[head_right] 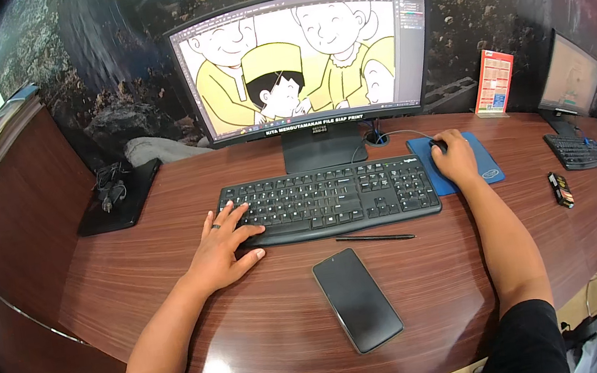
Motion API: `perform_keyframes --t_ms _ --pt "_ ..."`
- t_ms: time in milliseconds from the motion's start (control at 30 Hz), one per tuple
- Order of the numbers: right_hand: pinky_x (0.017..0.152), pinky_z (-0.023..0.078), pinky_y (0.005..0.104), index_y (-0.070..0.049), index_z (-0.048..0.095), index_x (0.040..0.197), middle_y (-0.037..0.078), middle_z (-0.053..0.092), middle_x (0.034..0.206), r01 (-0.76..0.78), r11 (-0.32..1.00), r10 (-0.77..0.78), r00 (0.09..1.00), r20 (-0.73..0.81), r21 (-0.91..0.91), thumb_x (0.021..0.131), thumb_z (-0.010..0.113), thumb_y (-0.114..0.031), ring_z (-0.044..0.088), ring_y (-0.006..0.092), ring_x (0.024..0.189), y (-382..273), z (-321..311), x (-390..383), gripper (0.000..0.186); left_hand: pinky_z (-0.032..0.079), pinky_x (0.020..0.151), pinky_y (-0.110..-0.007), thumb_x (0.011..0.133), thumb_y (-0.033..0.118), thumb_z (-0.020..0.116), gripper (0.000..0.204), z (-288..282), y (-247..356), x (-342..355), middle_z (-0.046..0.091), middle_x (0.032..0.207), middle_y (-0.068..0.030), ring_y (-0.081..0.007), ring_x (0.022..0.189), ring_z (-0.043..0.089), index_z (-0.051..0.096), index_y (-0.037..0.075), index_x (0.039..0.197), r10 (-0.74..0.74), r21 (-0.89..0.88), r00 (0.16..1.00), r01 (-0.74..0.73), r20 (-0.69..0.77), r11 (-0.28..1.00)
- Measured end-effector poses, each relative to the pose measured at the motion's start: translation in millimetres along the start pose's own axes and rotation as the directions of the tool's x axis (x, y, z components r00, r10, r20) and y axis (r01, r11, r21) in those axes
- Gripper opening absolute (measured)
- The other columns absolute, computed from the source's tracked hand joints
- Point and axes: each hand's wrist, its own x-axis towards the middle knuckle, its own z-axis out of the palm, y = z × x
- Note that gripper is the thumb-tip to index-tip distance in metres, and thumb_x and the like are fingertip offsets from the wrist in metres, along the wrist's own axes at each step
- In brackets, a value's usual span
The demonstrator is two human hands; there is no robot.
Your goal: Use a computer to browse files and edit a graphic illustration.
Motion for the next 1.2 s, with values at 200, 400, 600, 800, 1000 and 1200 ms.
perform_keyframes --t_ms 200,400,600,800,1000,1200 --pt "0.098 0.049 0.0482 -0.006 0.071 0.105 0.016 0.069 0.119 0.055 0.997 -0.058 0.997 -0.056 -0.062 0.082 0.07 -0.016 0.064 0.0383 0.114 -3 -10 -4 0.025 0.021 0.124 -0.057 0.094 0.022 0.067 0.045 0 -9 9 0.045 0.157 -0.0198 -0.0413 0.151 0.033 0.062 0.014 0.138 -0.033 -0.051 0.998 0.03 -0.056 0.998" --pt "0.102 0.046 0.048 -0.006 0.071 0.085 0.015 0.07 0.121 0.487 0.851 -0.499 0.866 0.016 0.195 0.08 0.065 -0.014 0.063 0.0364 0.117 -19 -14 9 0.01 0.013 0.124 -0.06 0.094 0.008 0.055 0.079 12 -74 -4 0.038 0.163 -0.0179 -0.0371 0.154 0.029 0.023 0.022 0.165 -0.356 -0.351 0.934 0.323 -0.032 0.879" --pt "0.104 0.042 0.0481 -0.006 0.069 0.085 0.015 0.07 0.12 0.449 0.855 -0.494 0.858 0.141 0.259 0.083 0.064 -0.012 0.061 0.037 0.118 -25 -22 -3 0.008 0.009 0.124 -0.061 0.095 0.011 0.053 0.079 11 -68 3 0.033 0.166 -0.0149 -0.037 0.157 0.022 0.022 0.027 0.165 -0.379 -0.292 0.925 0.369 0.024 0.882" --pt "0.099 0.046 0.0489 -0.004 0.07 0.086 0.016 0.071 0.116 0.317 0.945 -0.308 0.945 -0.109 0.078 0.082 0.065 -0.014 0.063 0.037 0.112 -12 -14 -2 0.011 0.007 0.125 -0.062 0.093 0.011 0.05 0.078 11 -67 0 0.03 0.168 -0.0126 -0.0347 0.158 0.021 0.024 0.028 0.165 -0.381 -0.277 0.923 0.382 0.061 0.882" --pt "0.109 0.039 0.05 -0.009 0.069 0.089 0.013 0.067 0.126 0.385 0.895 -0.412 0.907 0.088 0.225 0.079 0.074 -0.018 0.056 0.0369 0.126 -24 -28 0 0.014 0.007 0.125 -0.061 0.093 0.012 0.048 0.077 8 -64 0 0.031 0.168 -0.0123 -0.0342 0.158 0.021 0.024 0.027 0.165 -0.398 -0.27 0.915 0.402 0.072 0.875" --pt "0.117 0.03 0.0525 -0.013 0.068 0.103 0.013 0.059 0.14 0.391 0.908 -0.415 0.888 0.196 0.15 0.078 0.078 -0.022 0.044 0.0384 0.141 -27 -31 1 0.029 0.007 0.125 -0.061 0.093 0.014 0.048 0.076 9 -65 1 0.031 0.168 -0.0128 -0.0333 0.158 0.021 0.025 0.026 0.165 -0.392 -0.276 0.917 0.396 0.071 0.876"
